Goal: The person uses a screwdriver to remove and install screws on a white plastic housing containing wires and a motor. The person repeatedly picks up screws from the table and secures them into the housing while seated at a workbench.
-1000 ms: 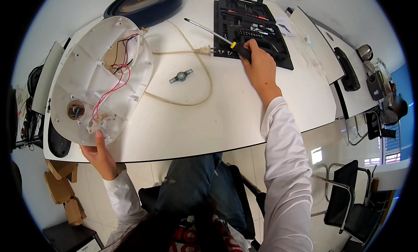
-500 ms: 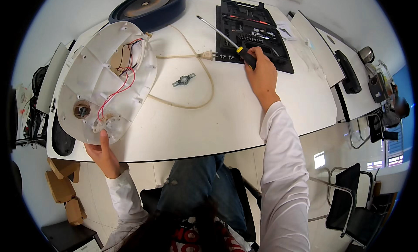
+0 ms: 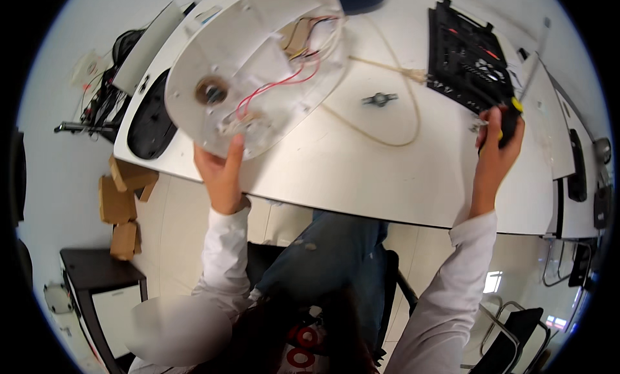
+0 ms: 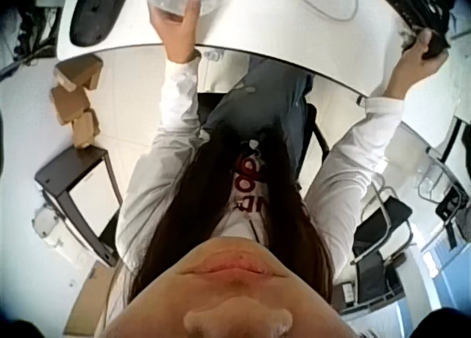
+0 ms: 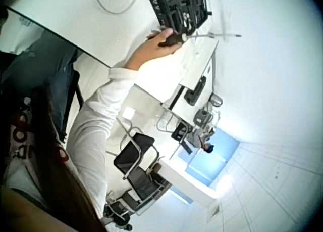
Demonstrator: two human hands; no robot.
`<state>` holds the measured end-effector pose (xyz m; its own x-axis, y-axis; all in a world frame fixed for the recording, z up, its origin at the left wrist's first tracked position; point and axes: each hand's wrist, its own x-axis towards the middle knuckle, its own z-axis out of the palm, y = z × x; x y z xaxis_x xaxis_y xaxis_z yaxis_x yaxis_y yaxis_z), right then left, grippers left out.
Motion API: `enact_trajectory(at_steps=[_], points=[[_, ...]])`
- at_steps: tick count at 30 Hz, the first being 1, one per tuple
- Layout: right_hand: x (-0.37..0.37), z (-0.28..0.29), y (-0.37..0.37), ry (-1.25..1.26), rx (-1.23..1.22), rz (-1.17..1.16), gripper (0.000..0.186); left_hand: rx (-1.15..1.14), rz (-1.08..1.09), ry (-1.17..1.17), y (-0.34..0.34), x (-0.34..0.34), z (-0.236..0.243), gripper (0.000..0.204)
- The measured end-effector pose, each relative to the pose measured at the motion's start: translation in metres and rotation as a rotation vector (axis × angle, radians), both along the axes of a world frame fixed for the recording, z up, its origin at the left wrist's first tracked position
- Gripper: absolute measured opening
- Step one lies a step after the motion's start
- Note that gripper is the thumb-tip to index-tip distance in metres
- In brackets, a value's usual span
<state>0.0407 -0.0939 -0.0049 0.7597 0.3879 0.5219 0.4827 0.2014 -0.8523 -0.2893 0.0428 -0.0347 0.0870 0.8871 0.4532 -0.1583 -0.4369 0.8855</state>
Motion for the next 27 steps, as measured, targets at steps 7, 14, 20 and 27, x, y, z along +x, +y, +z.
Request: enact_trajectory(at_steps=[7,14,20,27], points=[[-0.110,-0.011,-0.047,0.173,-0.286,0.426,0.037,-0.005,-0.062,-0.024,-0.003,-0.001,0.007,0.052],[-0.138,-0.010,-0.049,-0.186,-0.407,0.523,0.035,0.023,-0.058,-0.056,-0.002,0.001,0.004,0.052],[-0.138,-0.010,-0.053,-0.133,-0.420,0.477,0.033,0.038,-0.024,-0.002,-0.002,0.002,0.004,0.055],[-0.135,-0.009,-0.052,-0.112,-0.437,0.509,0.032,0.022,-0.009,0.047,-0.002,0.004,0.007,0.060]])
